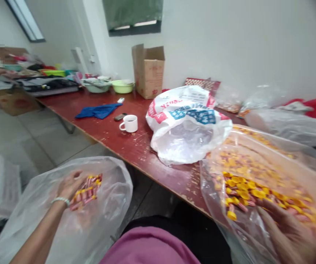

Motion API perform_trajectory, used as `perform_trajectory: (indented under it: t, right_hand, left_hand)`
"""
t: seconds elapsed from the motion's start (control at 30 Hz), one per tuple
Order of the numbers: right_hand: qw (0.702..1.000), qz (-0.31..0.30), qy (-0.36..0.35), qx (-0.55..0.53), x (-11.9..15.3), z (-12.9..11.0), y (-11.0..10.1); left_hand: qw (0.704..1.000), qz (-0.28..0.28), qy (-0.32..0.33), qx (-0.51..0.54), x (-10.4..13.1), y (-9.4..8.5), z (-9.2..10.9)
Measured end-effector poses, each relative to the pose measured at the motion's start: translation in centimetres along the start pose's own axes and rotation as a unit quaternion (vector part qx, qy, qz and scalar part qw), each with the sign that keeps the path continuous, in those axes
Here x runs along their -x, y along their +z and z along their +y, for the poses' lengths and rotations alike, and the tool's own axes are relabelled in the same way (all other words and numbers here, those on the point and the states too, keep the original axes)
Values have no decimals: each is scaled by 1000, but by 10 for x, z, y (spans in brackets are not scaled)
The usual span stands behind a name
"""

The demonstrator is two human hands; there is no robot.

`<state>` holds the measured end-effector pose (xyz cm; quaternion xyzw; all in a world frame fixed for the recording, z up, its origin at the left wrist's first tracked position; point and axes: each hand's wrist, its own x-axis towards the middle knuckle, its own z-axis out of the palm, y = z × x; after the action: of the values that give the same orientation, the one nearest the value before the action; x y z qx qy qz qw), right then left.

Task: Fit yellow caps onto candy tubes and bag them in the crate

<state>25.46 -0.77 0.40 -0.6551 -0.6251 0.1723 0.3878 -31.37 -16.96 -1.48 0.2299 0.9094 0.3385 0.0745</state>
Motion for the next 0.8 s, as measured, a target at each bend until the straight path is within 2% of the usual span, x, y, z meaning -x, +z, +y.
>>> perform_trajectory:
  t: [0.07, 0.13, 0.2, 0.27, 0.37, 0.47, 0.6, 0.7, 0.8]
  right_hand:
    - [996, 5, 90, 23, -3, 0, -5]
    - [991, -8, 124, 59, -5, 6, -4]
    - [994, -20, 73, 84, -6, 18, 3]
    - [995, -21, -9, 96, -6, 33, 14]
    - [989, -11, -88, 118, -5, 54, 28]
    - [981, 7, -133, 139, -2, 64, 36]
    - [977, 19, -152, 147, -1, 67, 39]
    - [974, 38, -158, 159, -1, 68, 42]
    - [965, 70, -172, 185, 0, 68, 46]
  left_hand:
    - [999, 35, 22, -11, -1, 5, 17]
    - [993, 69, 97, 18, 8, 15, 48]
    - [971, 56, 218, 85, 25, 31, 90]
    - [930, -4, 345, 125, 42, 54, 136]
    - [885, -89, 446, 96, 59, 99, 200]
    - [871, -123, 473, 51, 57, 148, 246]
    - [862, -129, 489, 20, 45, 198, 284]
    - [849, -146, 509, -7, 41, 220, 302]
    - [837, -166, 521, -26, 39, 232, 314]
